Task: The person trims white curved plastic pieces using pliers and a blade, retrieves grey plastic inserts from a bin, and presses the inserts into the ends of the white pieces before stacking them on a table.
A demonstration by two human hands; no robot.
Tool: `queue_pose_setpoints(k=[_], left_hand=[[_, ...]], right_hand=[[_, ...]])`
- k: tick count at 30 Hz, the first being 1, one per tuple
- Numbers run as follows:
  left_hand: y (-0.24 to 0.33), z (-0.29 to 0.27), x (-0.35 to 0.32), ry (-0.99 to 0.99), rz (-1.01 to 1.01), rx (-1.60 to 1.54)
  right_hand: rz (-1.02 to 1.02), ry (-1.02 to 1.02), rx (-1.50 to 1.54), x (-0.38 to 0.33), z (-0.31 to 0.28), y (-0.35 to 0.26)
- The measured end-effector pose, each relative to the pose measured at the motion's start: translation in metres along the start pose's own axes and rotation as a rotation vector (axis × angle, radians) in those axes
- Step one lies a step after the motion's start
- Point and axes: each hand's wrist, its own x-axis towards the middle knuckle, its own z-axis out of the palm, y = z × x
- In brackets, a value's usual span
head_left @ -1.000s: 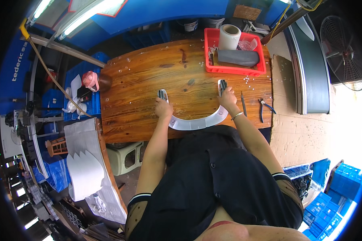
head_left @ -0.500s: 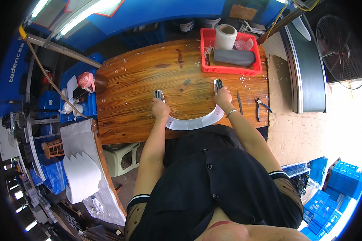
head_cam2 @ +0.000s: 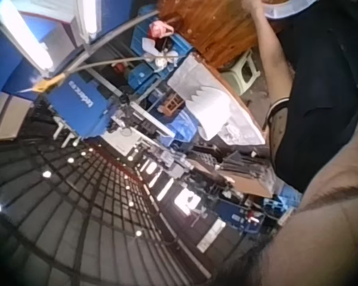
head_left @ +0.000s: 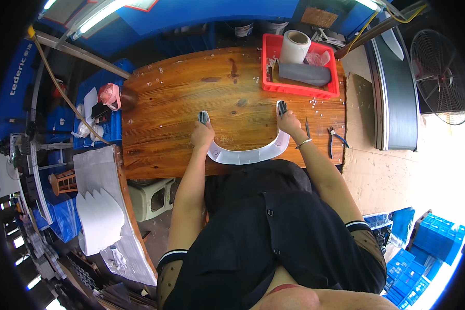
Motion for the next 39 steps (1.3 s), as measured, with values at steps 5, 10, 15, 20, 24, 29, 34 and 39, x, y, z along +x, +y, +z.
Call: queue_pose_setpoints(k=[5,10,15,20,24,29,34,39], left_hand=[[0.002,-0.003,0.002,-0.088,-0.028,0.04],[0.0,0.005,-0.001,0.021,-0.011,0.02],[-0.002,0.013,0.001,0.079,-0.005,0.037],[0.004,0.001,0.011,-0.092,-0.054,-0.038],[-0.013,-0.007,0.009,-0.146,-0.094,-0.073],[-0.03,0.008,0.029,-0.089,-0.061,-0.279],[-0.043,0.019,0.031,-0.382,-0.13,-0.949],[-0.066,0.025,0.046,-0.672,-0.31,-1.134]], right_hand=[[-0.09,0.038,0.053,0.007,0.009,0.007],[-0.135,0.111,0.03,0.001,0.012,0.001],[-0.144,0.253,0.028,0.004,0.031,0.006],[-0.479,0.171,-0.401,0.024,0.031,0.03],[-0.227,0.024,0.235,0.01,0.006,0.021],[-0.114,0.109,0.269,0.011,0.0,0.017],[-0.089,0.102,0.275,-0.001,0.012,0.01],[-0.049,0.022,0.451,0.01,0.019,0.018]])
